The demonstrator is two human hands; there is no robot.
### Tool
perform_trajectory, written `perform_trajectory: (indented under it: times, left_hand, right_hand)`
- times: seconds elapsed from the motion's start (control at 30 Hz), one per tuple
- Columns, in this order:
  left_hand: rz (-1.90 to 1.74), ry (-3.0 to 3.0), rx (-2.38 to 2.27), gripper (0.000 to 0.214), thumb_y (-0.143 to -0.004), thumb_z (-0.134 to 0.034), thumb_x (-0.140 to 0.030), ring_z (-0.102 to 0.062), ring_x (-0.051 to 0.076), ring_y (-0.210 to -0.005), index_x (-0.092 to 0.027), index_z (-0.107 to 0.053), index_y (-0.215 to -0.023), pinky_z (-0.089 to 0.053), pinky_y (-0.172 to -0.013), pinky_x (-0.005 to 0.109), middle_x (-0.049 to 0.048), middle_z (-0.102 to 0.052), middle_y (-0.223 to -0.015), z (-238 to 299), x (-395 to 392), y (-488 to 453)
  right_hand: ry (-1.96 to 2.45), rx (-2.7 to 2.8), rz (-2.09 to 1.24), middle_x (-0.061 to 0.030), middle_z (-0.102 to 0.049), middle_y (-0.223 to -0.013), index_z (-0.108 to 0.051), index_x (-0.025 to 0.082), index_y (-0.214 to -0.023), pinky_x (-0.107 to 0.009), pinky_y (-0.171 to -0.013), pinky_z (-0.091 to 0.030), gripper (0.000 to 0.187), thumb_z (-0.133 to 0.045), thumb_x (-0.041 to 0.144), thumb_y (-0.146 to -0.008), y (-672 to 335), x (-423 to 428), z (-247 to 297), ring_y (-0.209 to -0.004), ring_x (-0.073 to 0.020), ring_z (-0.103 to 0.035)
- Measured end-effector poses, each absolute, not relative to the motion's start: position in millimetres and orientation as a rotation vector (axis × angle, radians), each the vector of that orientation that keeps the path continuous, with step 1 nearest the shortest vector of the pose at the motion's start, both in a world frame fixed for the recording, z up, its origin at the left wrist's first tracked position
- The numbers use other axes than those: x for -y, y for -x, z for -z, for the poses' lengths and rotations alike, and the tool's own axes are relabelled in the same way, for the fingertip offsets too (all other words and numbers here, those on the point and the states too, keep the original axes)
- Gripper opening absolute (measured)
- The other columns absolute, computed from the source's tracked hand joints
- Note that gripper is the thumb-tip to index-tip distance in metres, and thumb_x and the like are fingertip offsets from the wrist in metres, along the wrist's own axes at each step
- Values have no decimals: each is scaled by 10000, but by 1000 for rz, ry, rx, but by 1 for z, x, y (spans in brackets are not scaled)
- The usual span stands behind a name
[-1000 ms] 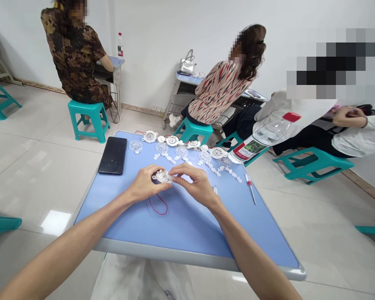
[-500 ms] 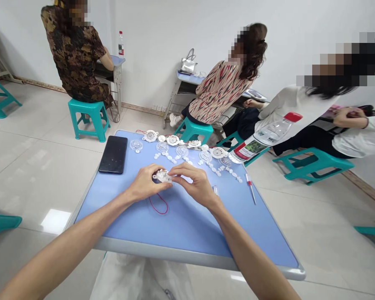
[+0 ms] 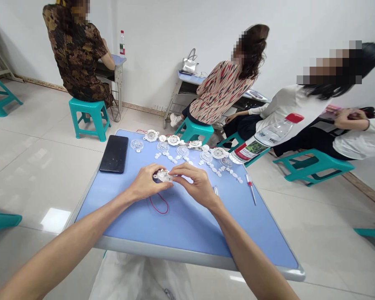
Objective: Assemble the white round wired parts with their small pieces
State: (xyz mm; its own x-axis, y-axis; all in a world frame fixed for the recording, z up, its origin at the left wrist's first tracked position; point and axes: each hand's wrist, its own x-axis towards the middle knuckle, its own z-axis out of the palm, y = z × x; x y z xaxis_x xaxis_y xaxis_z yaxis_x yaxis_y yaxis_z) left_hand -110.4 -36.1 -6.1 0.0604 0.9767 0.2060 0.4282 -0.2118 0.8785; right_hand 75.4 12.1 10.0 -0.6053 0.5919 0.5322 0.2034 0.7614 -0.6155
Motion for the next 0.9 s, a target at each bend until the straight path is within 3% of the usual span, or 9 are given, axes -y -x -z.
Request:
perform_trajectory:
  times: [0.9]
  left_hand:
    - [-1110,-1737,-1410,314,-681,-766,-332,-578,153,-754,-180,-680,-942,-438,-683,266,10,-659,-870,4,38,110]
  right_hand:
    - [543,2286,-537,-69,-703,-933,-718,242,-990,-341,-738,-548,160,-568,227,-935,-75,-9,-18,-843,-191,-661]
